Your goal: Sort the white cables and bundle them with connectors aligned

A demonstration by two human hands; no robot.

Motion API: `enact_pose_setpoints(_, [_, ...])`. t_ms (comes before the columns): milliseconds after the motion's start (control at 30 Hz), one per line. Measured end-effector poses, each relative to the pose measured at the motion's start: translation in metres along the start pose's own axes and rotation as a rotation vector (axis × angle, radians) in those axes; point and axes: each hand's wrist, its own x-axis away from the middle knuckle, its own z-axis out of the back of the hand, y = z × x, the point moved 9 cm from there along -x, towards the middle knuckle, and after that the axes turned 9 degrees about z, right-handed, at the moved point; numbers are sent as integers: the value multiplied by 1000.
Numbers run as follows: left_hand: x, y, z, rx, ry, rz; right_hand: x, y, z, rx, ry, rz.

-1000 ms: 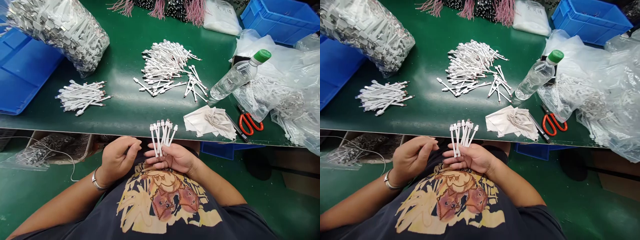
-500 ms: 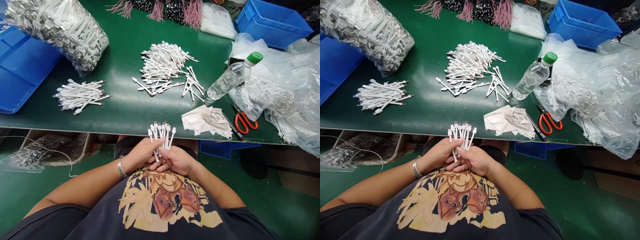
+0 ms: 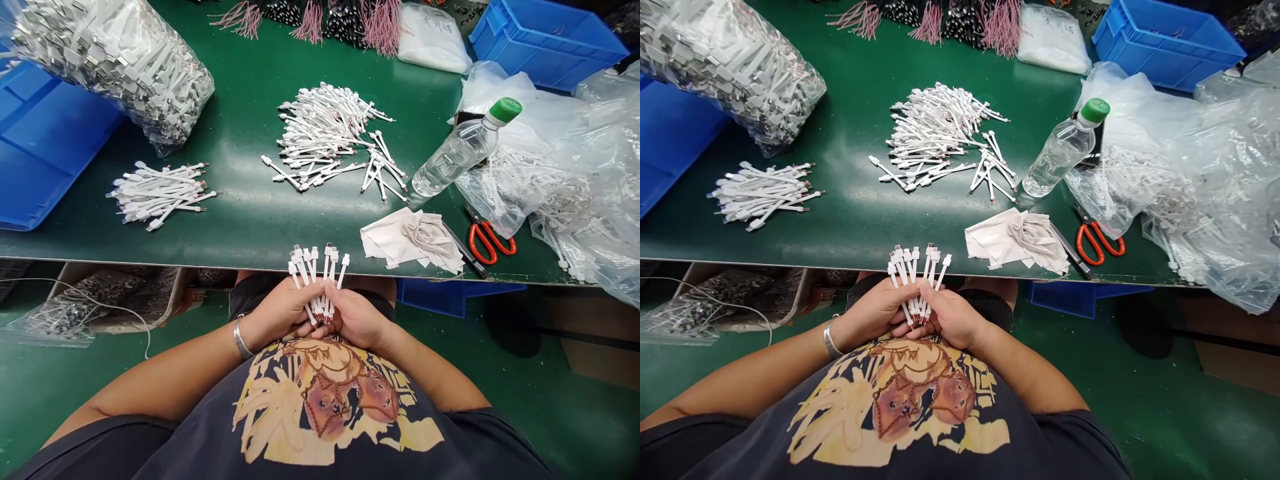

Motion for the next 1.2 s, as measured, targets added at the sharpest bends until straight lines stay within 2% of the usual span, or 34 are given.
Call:
enact_pose_setpoints(200, [4,10,-4,10,39,-58,0,-2,3,32,32,67])
enact_pose_setpoints(400, [7,12,0,16,61,-119,0,-8,2,94,82,62])
enact_pose_setpoints(567, [8,13,2,58,111,-165,-1,-10,0,176,70,115])
enact_pose_setpoints(733, [7,10,1,96,137,-132,-1,-8,1,149,20,136])
enact_pose_setpoints(1033, [9,10,-6,182,-44,125,4,-23,-14,-37,-157,52])
enact_pose_setpoints(1200, [11,18,-8,217,-105,115,5,-26,-21,-98,-203,-4])
